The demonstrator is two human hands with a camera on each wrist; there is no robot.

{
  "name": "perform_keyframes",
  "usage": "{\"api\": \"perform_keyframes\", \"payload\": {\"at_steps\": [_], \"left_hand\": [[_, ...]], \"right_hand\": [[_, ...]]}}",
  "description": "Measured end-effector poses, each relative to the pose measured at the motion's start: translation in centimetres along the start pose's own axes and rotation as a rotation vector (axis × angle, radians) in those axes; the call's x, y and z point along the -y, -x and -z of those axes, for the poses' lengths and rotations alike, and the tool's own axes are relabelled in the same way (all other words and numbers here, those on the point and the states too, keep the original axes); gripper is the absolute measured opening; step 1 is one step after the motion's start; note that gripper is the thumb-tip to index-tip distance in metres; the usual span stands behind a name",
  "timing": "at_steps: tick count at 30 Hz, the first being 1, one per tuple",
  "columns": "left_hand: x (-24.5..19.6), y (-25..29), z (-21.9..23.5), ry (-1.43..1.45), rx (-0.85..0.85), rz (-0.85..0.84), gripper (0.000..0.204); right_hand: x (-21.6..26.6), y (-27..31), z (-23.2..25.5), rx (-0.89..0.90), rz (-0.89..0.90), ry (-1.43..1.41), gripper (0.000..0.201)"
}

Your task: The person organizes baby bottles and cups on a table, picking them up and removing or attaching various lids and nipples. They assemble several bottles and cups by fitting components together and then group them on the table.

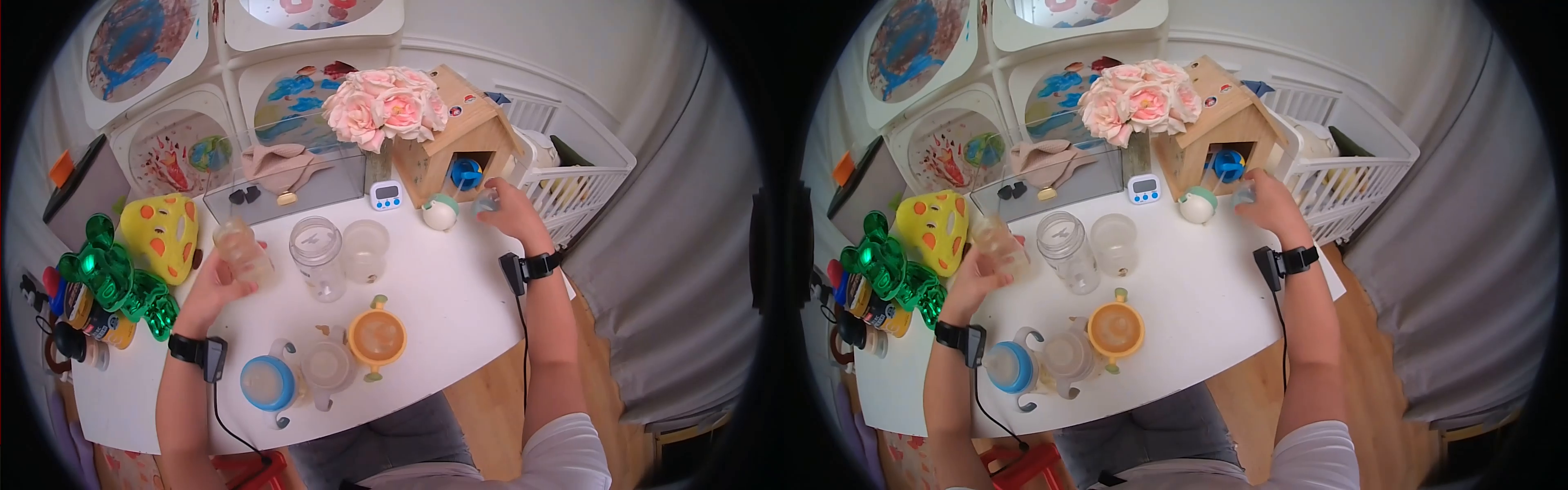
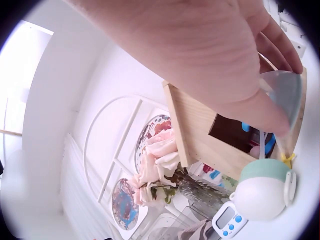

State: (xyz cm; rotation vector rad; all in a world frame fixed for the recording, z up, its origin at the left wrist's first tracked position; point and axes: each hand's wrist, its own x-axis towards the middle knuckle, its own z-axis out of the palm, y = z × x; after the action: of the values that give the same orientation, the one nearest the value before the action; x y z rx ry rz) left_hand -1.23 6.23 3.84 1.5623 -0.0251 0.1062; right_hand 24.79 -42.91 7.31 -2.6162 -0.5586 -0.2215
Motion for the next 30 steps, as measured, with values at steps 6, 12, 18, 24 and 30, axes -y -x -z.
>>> {"api": "perform_keyframes", "payload": {"at_steps": [6, 12, 18, 24, 30], "left_hand": [[2.4, 1.5, -0.8, -0.007, -0.015, 0.039, 0.085], [3.0, 1.3, -0.7, -0.016, 0.057, 0.079, 0.087], [3.1, 1.4, -0.7, -0.046, 0.106, 0.044, 0.09], [3.4, 1.6, 0.6, 0.062, 0.092, 0.093, 0.088], [3.4, 1.4, 0.0, 0.114, 0.116, 0.081, 0.073]], "right_hand": [[-1.9, -1.1, -3.4, -0.008, -0.067, -0.039, 0.072], [-3.1, -1.1, -4.9, -0.008, -0.03, -0.074, 0.076], [-3.0, -0.7, -4.6, -0.021, -0.024, -0.198, 0.072], [-3.1, -0.2, -4.5, -0.045, -0.029, -0.167, 0.069], [-3.0, -0.2, -4.7, -0.036, -0.04, -0.221, 0.056]]}}
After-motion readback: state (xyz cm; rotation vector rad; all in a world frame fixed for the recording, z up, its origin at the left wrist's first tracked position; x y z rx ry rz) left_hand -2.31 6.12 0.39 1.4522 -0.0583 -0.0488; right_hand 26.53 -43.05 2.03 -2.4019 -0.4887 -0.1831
